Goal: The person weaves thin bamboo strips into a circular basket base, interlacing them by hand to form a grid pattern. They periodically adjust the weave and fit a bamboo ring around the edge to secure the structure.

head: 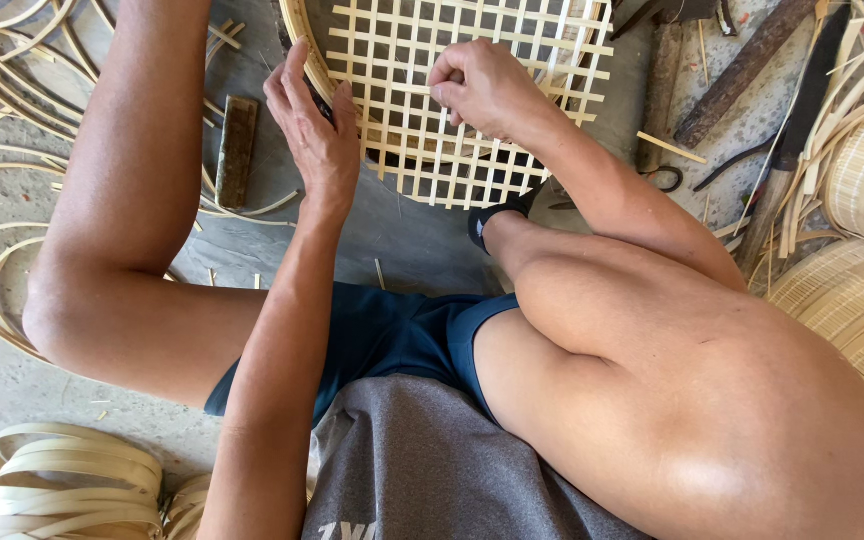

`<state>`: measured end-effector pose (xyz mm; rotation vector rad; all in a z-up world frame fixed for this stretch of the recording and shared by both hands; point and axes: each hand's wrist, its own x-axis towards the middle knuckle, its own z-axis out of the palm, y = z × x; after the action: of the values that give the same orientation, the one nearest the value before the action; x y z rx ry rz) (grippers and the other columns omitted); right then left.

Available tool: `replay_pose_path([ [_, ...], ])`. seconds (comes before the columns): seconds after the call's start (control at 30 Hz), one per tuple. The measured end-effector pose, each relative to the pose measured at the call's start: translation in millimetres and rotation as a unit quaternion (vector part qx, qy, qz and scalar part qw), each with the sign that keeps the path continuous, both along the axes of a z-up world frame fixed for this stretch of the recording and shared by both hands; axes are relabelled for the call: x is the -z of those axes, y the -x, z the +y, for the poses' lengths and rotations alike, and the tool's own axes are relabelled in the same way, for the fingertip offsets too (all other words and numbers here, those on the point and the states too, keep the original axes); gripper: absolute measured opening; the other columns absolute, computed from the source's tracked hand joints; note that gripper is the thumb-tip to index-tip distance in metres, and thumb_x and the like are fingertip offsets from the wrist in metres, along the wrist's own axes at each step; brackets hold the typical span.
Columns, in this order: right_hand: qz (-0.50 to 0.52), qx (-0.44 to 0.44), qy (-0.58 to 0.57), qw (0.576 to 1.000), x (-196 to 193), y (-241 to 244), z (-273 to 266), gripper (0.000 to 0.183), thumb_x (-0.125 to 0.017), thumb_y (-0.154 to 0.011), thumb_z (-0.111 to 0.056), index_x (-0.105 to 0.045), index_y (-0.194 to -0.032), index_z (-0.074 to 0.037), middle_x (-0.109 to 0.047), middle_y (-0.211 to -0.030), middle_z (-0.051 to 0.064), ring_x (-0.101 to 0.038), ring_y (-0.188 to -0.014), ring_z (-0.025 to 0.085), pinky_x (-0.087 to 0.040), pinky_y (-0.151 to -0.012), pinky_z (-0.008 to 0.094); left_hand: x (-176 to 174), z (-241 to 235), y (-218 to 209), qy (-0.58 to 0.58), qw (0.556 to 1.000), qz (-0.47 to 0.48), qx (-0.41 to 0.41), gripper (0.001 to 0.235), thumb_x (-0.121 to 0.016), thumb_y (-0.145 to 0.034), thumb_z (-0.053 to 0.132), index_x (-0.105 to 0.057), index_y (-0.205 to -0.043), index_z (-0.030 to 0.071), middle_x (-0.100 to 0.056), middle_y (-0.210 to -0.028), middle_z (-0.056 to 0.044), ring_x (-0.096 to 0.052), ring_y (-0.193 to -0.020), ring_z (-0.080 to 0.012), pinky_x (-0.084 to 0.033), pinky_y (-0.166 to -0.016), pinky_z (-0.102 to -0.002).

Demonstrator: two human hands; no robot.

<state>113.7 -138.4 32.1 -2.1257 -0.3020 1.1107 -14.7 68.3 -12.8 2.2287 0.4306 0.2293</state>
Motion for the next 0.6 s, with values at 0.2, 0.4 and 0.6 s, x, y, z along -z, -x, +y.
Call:
replay_pose_path([
  [0.2,0.0,-0.014,-0.052,0.999,-23.5,-1.5,-8.1,0.012,-0.064,-0.101,-0.013,-0.069,-0.105,-0.003,-0.074,-0.086,0.007,-0.073,-0.069,0.014,-0.059,-0.064,0.029,-34.4,-5.1,-23.3,-0.117,0.988,-0.059,0.086,0.038,-0.07,-0.108,0.019,-0.056,-0.141,0.007,-0.059,-0.131,-0.015,-0.055,-0.12,-0.029,-0.048,-0.102,-0.046],
  [0.4,-0.088,-0.042,-0.096,0.991,-58.1,0.1,-31.2,0.007,-0.066,-0.102,-0.01,-0.067,-0.103,-0.003,-0.073,-0.088,0.008,-0.072,-0.072,0.015,-0.058,-0.066,0.033,-75.4,-20.7,-45.7,0.093,0.96,0.087,0.251,0.015,-0.07,-0.103,0.017,-0.073,-0.108,0.003,-0.073,-0.084,-0.012,-0.07,-0.075,-0.0267,-0.054,-0.067,-0.041],
  [0.6,-0.324,-0.008,-0.093,0.942,-72.8,22.7,-56.5,0.009,-0.069,-0.096,-0.003,-0.062,-0.1,0.0,-0.069,-0.092,0.016,-0.069,-0.083,0.035,-0.054,-0.071,0.042,-99.0,-87.9,-52.4,0.009,0.969,0.058,0.242,0.006,-0.064,-0.094,0.009,-0.065,-0.089,0.008,-0.07,-0.074,-0.014,-0.071,-0.065,-0.0332,-0.056,-0.056,-0.045],
])
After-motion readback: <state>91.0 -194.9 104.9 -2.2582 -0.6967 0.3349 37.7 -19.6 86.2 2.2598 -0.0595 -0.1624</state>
